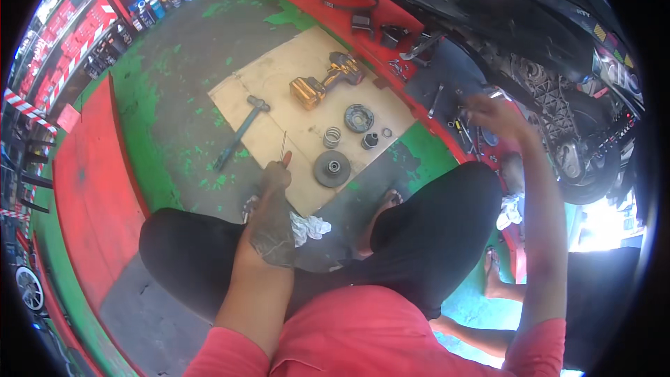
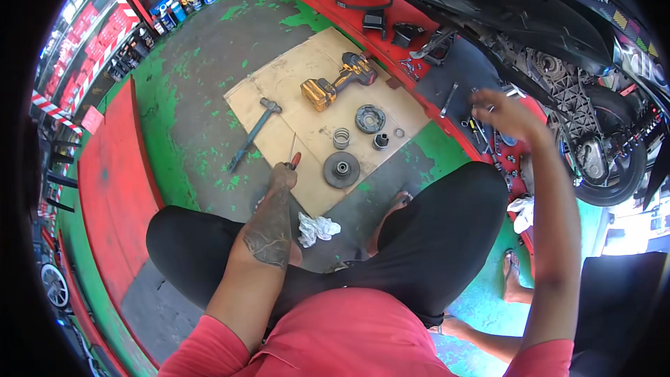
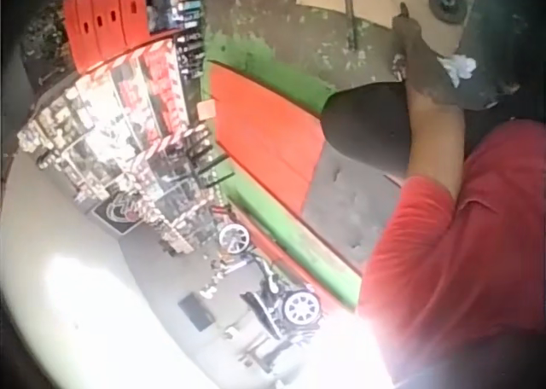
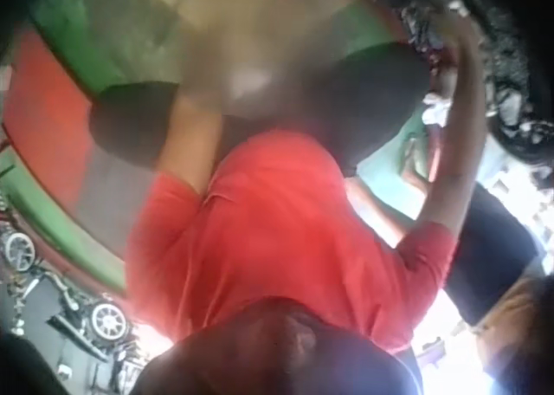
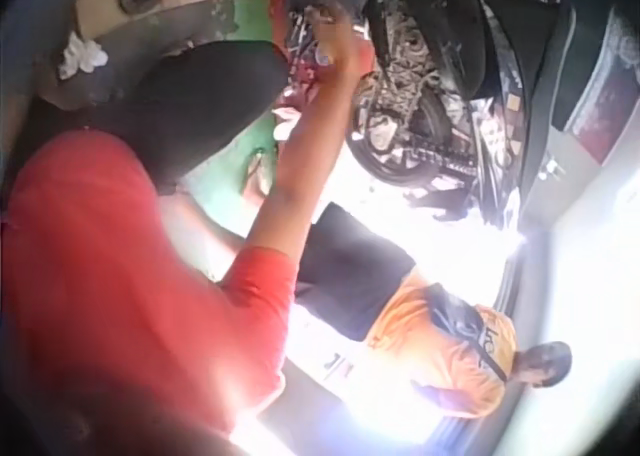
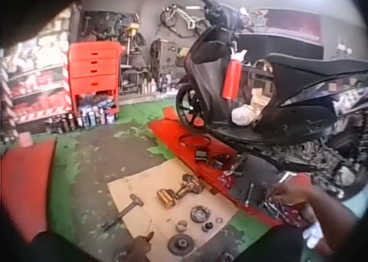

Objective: The person disassembles a motorcycle pulley component, tapping it with a hammer and screwdriver before probing and prying inside the assembly with the screwdriver.

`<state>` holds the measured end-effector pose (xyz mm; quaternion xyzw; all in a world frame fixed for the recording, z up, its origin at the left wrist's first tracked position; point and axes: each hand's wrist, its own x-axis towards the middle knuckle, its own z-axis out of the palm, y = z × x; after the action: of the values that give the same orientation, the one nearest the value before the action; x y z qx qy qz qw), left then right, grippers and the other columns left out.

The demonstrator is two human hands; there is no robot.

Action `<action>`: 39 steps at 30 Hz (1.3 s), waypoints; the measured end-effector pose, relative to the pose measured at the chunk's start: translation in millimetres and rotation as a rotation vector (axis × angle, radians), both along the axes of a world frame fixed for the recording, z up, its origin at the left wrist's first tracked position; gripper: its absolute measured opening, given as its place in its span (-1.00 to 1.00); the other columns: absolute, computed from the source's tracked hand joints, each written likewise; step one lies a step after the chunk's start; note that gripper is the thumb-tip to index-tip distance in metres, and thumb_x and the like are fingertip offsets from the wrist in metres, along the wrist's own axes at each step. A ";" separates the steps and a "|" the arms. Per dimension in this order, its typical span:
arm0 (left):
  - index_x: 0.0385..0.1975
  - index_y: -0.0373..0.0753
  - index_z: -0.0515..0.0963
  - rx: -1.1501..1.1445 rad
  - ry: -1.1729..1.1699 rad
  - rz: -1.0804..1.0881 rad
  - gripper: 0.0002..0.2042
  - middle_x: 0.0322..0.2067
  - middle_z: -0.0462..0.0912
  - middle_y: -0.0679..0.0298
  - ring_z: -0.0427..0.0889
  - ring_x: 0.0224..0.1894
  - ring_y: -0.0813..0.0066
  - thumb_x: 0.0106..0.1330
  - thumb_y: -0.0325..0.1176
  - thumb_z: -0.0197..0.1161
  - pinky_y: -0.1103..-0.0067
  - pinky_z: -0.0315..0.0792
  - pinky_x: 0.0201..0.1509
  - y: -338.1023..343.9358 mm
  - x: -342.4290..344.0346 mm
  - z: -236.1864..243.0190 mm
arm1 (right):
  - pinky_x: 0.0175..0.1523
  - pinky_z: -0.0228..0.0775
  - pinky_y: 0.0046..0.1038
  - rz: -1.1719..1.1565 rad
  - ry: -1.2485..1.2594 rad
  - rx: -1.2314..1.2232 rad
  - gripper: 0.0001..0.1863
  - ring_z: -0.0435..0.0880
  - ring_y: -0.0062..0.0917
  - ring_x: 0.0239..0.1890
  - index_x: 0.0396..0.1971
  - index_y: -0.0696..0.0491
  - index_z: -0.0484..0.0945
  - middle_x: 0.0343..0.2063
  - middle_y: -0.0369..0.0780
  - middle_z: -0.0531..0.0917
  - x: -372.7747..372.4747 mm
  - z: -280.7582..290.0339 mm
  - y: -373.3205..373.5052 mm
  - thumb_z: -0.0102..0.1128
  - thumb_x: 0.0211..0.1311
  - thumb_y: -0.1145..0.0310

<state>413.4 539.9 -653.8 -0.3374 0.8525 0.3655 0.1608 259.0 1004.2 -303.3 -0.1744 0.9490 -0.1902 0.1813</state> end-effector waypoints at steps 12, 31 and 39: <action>-0.03 -0.18 0.63 0.036 0.065 0.163 -0.75 -0.11 0.74 0.05 0.74 -0.02 0.07 0.36 -0.37 0.14 0.27 0.59 0.01 41.3 -26.8 48.2 | 0.29 0.32 -0.38 -0.161 -0.698 -0.530 -0.51 0.52 -0.42 0.22 0.33 0.07 0.45 0.20 -0.15 0.59 98.0 -149.1 33.3 0.16 0.53 0.16; -0.07 -0.24 0.62 -0.167 0.249 0.150 -0.77 -0.18 0.65 0.13 0.68 -0.22 0.12 0.30 -0.40 0.21 0.34 0.55 -0.10 6.9 -7.1 6.3 | 0.30 0.32 -0.44 0.279 -0.913 -0.553 -0.46 0.50 -0.50 0.26 0.44 0.02 0.32 0.23 -0.15 0.58 54.7 -169.0 -71.3 0.15 0.54 0.29; -0.04 -0.23 0.58 -0.037 0.374 0.077 -0.70 -0.32 0.63 0.18 0.56 -0.35 0.23 0.22 -0.41 0.30 0.39 0.46 -0.19 -14.3 3.0 -14.3 | 0.23 0.44 -0.35 0.358 -0.208 -0.224 -0.37 0.59 -0.35 0.14 0.34 -0.05 0.41 0.21 -0.18 0.55 -13.5 -265.6 -152.1 0.35 0.26 0.28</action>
<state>416.3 525.6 -668.1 -0.2989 0.8605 0.4121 -0.0206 245.5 852.1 -568.8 -0.3384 0.8522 -0.2759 0.2883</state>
